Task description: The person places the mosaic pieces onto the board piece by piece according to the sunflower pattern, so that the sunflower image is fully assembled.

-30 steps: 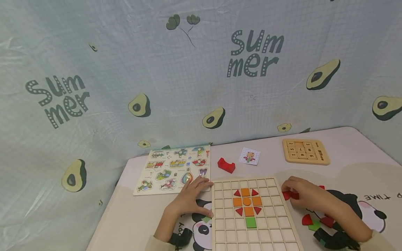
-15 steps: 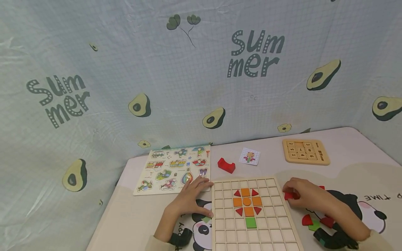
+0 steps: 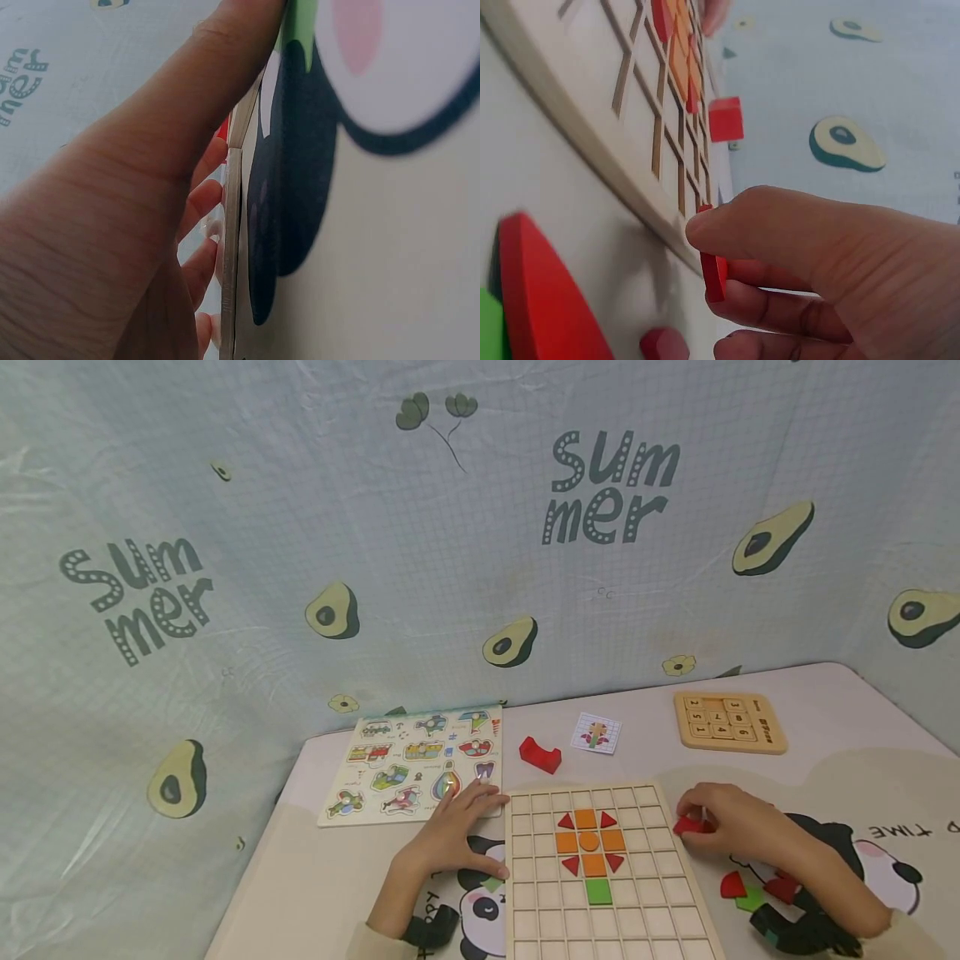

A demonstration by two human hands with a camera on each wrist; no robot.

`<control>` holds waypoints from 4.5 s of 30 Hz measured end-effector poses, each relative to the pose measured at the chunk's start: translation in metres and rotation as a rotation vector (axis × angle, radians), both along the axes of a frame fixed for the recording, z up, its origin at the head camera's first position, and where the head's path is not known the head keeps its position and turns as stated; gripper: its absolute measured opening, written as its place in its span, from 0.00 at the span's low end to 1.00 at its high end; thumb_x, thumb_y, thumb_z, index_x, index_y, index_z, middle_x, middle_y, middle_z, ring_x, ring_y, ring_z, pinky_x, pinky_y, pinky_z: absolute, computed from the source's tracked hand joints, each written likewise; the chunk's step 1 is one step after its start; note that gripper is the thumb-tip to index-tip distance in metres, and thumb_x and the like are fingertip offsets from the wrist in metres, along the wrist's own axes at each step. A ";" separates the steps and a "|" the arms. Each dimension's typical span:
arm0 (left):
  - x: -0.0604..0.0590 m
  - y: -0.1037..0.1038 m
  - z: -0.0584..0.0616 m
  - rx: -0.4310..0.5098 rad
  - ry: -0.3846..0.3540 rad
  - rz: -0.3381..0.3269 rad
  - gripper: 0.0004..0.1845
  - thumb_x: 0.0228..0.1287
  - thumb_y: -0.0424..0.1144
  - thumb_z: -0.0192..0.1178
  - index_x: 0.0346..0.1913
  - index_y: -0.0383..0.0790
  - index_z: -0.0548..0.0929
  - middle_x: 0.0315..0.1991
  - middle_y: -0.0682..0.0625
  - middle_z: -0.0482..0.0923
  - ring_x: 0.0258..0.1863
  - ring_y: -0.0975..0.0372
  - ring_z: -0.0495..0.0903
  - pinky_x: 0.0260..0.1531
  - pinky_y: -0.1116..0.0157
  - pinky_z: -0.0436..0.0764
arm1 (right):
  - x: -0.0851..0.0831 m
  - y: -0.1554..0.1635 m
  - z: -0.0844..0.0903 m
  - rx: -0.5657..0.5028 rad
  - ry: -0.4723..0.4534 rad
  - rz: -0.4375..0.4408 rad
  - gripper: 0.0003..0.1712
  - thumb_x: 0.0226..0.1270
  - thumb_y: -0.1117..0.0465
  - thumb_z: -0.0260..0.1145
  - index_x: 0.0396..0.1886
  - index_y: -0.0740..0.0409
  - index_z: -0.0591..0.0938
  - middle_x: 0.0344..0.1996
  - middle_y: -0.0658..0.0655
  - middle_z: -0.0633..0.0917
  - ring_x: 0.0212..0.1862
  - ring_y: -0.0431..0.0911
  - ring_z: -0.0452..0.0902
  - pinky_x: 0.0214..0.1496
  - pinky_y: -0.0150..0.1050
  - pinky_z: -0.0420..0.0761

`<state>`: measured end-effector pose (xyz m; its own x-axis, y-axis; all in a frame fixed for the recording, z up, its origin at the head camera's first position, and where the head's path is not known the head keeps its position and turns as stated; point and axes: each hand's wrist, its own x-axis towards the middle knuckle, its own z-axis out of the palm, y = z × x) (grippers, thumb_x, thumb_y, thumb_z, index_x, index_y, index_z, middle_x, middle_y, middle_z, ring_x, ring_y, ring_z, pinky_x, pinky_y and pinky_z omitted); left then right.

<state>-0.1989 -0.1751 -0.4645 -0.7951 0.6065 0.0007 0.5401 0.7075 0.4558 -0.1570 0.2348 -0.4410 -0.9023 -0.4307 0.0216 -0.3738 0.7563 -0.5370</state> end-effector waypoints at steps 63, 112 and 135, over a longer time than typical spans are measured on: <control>-0.001 0.001 -0.001 -0.035 -0.017 0.019 0.51 0.39 0.63 0.76 0.70 0.54 0.68 0.71 0.52 0.61 0.76 0.54 0.48 0.74 0.43 0.39 | 0.013 -0.051 -0.021 -0.295 0.103 0.592 0.05 0.67 0.62 0.67 0.36 0.45 0.85 0.41 0.45 0.81 0.38 0.31 0.73 0.35 0.23 0.77; 0.000 0.001 0.002 0.001 -0.025 0.010 0.50 0.40 0.61 0.76 0.69 0.51 0.69 0.70 0.50 0.62 0.76 0.51 0.49 0.73 0.40 0.41 | -0.009 0.009 -0.006 -0.093 0.144 0.367 0.10 0.57 0.66 0.73 0.31 0.45 0.83 0.33 0.40 0.79 0.35 0.33 0.71 0.34 0.31 0.79; -0.001 0.000 -0.002 -0.010 -0.006 0.007 0.50 0.40 0.62 0.76 0.69 0.53 0.69 0.70 0.50 0.62 0.76 0.51 0.48 0.73 0.41 0.41 | -0.012 0.038 -0.011 -0.095 0.023 0.299 0.13 0.52 0.74 0.70 0.35 0.55 0.83 0.31 0.42 0.74 0.28 0.30 0.64 0.25 0.29 0.72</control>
